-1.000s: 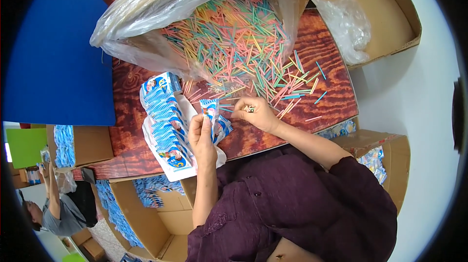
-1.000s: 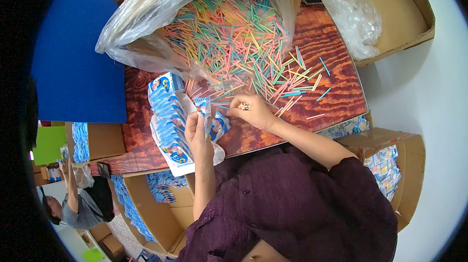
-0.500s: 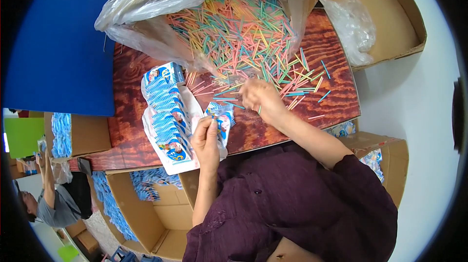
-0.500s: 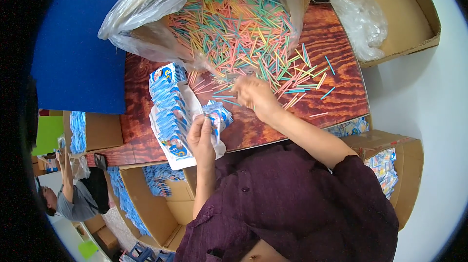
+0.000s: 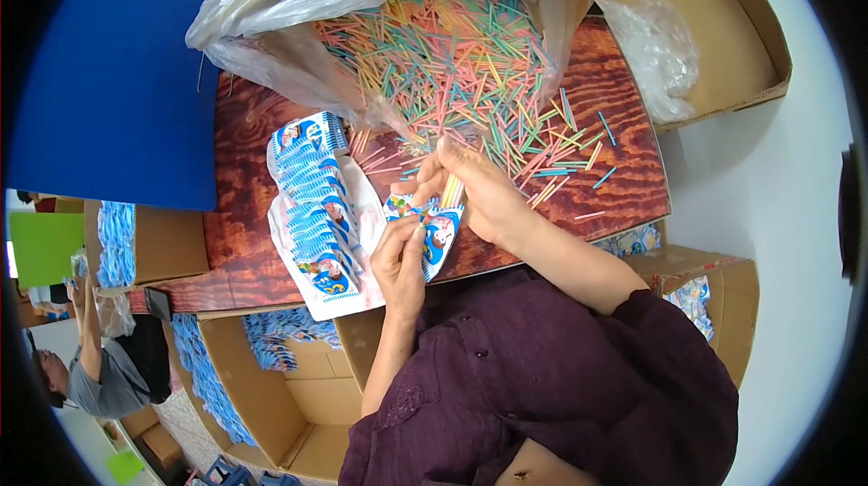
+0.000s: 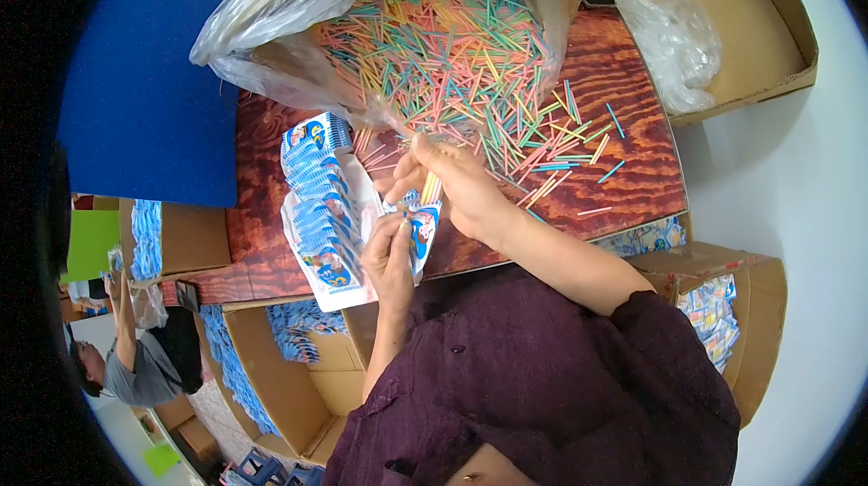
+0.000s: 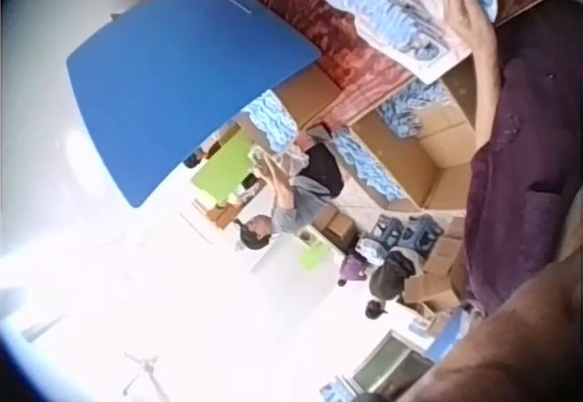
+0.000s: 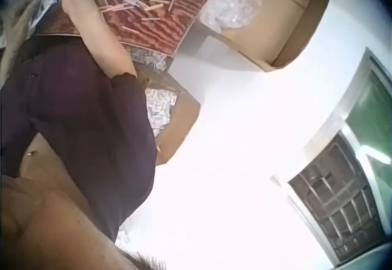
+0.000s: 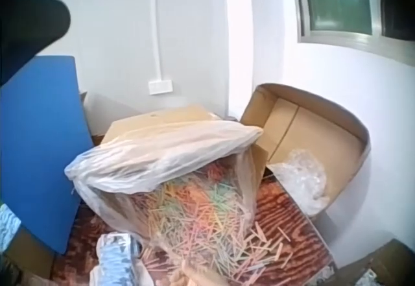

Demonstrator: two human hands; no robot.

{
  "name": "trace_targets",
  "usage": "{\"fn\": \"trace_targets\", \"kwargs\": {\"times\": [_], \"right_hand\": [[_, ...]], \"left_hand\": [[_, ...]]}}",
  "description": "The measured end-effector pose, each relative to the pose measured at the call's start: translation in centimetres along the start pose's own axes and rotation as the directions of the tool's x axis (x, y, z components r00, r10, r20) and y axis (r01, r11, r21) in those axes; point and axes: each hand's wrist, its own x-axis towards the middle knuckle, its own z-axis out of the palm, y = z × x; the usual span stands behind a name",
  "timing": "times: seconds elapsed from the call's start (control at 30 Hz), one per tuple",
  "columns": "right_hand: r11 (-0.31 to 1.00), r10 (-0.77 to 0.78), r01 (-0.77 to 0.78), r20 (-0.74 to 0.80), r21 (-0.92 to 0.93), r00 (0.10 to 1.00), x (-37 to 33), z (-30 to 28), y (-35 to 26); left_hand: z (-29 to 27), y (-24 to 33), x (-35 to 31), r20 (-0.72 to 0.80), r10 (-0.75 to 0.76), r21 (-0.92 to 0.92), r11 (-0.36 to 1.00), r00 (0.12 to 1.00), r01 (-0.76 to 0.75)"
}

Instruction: Packing small colorful sticks into plastic bags.

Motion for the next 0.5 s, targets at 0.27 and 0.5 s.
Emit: {"fn": "trace_targets", "kwargs": {"times": [0.27,0.5], "right_hand": [[0.431,-0.056,0.315,0.323,-0.846,0.945,-1.9,0.9,-1.0],[0.015,-0.174,0.3,0.293,-0.954,0.94,-4.2,3.1,-2.3]], "left_hand": [[0.7,-0.8,-1.2,-0.07,-0.046,-0.278,0.96,0.997,0.025],[0.6,-0.1,-1.2,-0.066,-0.077,-0.384,0.922,0.995,0.046]]}}
